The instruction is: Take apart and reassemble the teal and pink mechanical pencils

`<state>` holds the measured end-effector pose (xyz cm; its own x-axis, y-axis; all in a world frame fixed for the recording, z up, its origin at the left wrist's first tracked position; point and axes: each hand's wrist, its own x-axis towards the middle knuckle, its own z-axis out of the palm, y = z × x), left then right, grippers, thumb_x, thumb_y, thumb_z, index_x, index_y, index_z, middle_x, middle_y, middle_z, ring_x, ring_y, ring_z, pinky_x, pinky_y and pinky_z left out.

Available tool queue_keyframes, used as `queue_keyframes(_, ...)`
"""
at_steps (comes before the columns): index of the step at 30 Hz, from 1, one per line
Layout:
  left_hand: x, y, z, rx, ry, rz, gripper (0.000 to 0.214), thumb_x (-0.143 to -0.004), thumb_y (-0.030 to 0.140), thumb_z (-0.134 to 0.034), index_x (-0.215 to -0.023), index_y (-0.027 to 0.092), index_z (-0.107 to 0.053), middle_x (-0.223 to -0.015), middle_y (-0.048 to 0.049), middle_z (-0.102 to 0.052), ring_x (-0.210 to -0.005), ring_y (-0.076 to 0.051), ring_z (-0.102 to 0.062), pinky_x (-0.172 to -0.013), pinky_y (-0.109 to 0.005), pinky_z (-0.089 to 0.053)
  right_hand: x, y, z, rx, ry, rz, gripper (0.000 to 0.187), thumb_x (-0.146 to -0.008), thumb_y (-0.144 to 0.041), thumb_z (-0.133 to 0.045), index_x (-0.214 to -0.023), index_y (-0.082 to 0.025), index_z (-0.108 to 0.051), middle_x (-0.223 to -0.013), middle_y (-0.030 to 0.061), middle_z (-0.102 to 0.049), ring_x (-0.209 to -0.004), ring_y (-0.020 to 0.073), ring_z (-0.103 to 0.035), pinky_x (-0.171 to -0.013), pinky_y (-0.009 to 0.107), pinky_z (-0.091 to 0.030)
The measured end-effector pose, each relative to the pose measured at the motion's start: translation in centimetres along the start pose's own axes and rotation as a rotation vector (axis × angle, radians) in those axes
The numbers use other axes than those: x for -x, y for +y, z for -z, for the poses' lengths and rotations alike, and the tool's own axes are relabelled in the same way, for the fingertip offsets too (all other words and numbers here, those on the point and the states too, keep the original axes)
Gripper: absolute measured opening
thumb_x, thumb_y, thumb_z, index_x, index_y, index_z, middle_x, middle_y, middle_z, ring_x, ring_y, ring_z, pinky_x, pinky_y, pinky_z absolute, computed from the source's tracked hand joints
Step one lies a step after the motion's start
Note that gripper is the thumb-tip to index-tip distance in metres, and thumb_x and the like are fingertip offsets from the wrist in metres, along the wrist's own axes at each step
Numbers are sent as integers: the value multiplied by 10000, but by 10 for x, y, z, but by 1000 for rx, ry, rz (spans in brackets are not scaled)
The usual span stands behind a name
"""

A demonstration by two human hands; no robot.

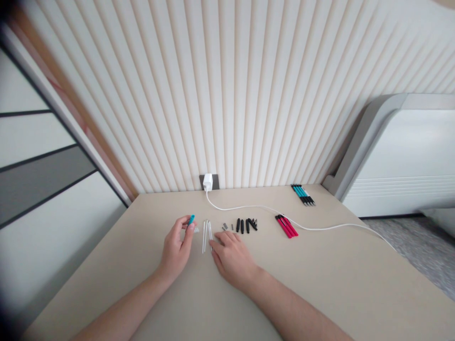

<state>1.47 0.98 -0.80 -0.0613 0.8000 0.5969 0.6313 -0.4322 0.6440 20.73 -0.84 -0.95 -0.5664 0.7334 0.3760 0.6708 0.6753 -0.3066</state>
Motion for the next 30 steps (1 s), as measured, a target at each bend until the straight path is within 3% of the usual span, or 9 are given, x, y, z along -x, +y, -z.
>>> queue_keyframes(5,2,2,-1,-10,-19,-34,177,-970,280,-472,-1094,188,-560,-979,-63,-685,-933,-194,-660,-834,-339,-534,0,0,3,-14,14,-34,185,-923,-162,-517,-1003,-202,-680,-1018,80,-673,-978,221,-594,-894,368,-472)
queue_keyframes(12,5,4,-2,-35,-98,-153,157,-971,241,-468,-1094,202,-557,-997,-67,-678,-958,-197,-653,-858,-360,-531,0,2,2,116,8,-210,200,-912,-139,-534,-803,-197,-692,-842,78,-689,-842,227,-618,-793,342,-479)
queue_keyframes(15,6,7,-1,-57,-128,-210,170,-966,218,-484,-1119,219,-558,-1023,-58,-684,-993,-196,-648,-883,-364,-524,0,3,2,121,-1,-269,210,-887,-94,-538,-960,-215,-693,-864,73,-699,-839,234,-637,-755,328,-480)
queue_keyframes(18,7,11,0,-50,-165,-247,193,-966,195,-482,-1140,233,-556,-1052,-50,-686,-1026,-193,-640,-900,-365,-515,1,4,1,127,0,-316,356,-867,-55,-525,-1165,-213,-638,-919,88,-707,-878,254,-648,-729,323,-479)
queue_keyframes(25,8,10,0,-44,-194,-283,150,-956,199,-501,-1095,218,-555,-992,-50,-663,-958,-189,-631,-863,-345,-508,5,11,0,109,19,-360,496,-811,57,-434,-1217,-155,-626,-935,128,-660,-854,256,-636,-746,318,-479)
queue_keyframes(30,10,14,0,-46,-287,-336,161,-949,189,-511,-1104,213,-546,-961,-51,-668,-899,-185,-631,-824,-325,-503,2,16,1,-215,162,-330,439,-866,9,-376,-1142,-175,-664,-895,89,-590,-787,190,-592,-724,277,-479)
